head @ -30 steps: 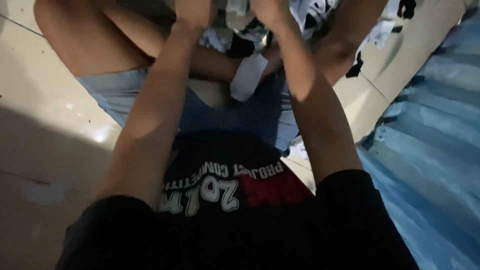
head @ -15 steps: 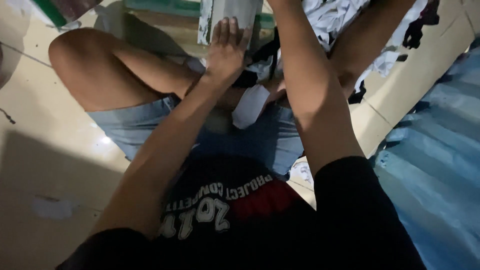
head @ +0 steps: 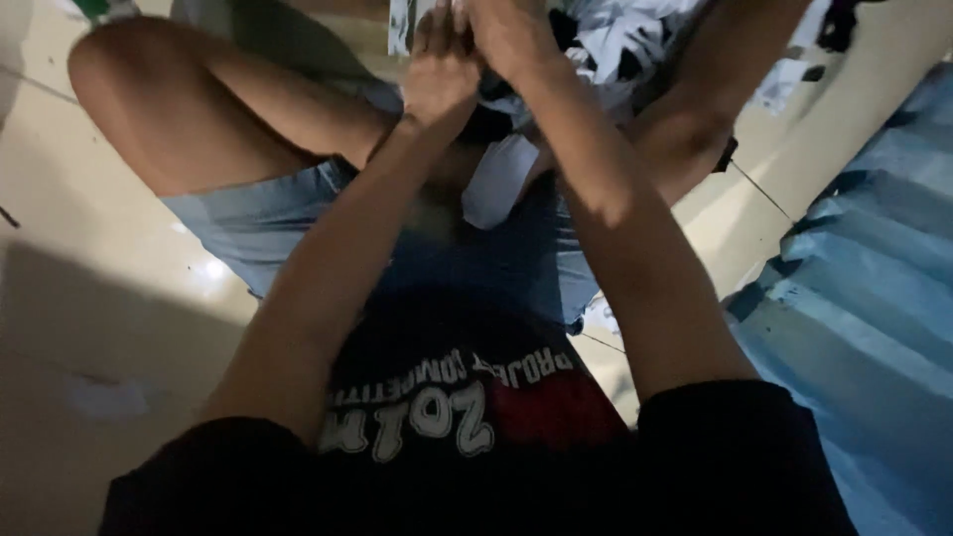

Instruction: Cleaning ink from a screen printing squeegee using cloth scraps.

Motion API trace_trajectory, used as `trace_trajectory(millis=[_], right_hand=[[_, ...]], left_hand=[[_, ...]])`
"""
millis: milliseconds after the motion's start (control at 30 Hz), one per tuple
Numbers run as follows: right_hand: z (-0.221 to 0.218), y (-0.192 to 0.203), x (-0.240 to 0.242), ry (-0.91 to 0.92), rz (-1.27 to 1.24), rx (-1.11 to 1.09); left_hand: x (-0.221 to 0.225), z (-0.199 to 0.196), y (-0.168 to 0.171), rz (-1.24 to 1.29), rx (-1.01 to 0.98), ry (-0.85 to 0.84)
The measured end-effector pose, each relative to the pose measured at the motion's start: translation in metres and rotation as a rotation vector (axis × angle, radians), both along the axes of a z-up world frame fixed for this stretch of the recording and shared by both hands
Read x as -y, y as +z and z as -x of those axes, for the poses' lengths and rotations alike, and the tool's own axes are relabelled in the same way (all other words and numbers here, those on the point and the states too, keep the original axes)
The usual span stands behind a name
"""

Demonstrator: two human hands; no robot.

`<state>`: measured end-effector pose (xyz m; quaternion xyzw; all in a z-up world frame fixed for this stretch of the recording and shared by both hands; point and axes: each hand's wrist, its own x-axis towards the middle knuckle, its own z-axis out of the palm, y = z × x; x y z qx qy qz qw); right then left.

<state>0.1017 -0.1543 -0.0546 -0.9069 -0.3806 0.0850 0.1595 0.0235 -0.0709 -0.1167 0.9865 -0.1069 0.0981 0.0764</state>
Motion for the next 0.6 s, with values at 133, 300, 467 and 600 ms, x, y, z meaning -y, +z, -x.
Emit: trace_trajectory(millis=[133,300,467,600], right_hand=[[-0.037,-0.005,0.020,0.170,0.206,0.260],[-0.077,-0.025,0.061,-0.224,-0.341,0.142],[-0.082,-0.010,0.047,-0.129,-0.236,0.059],[-0.046,-0.009,0.033,-0.076,-0.186,-0.064]], left_hand=[[-0.008,-0.005,0.033,0.023,0.117,0.015],[-0.043,-0.025,0.061,0.043,-0.377,0.026],[-0.064,-0.076,0.033,0.062,-0.035,0.161],[-0.070,-0.104,0.016,-0.085,-0.048,0.017]])
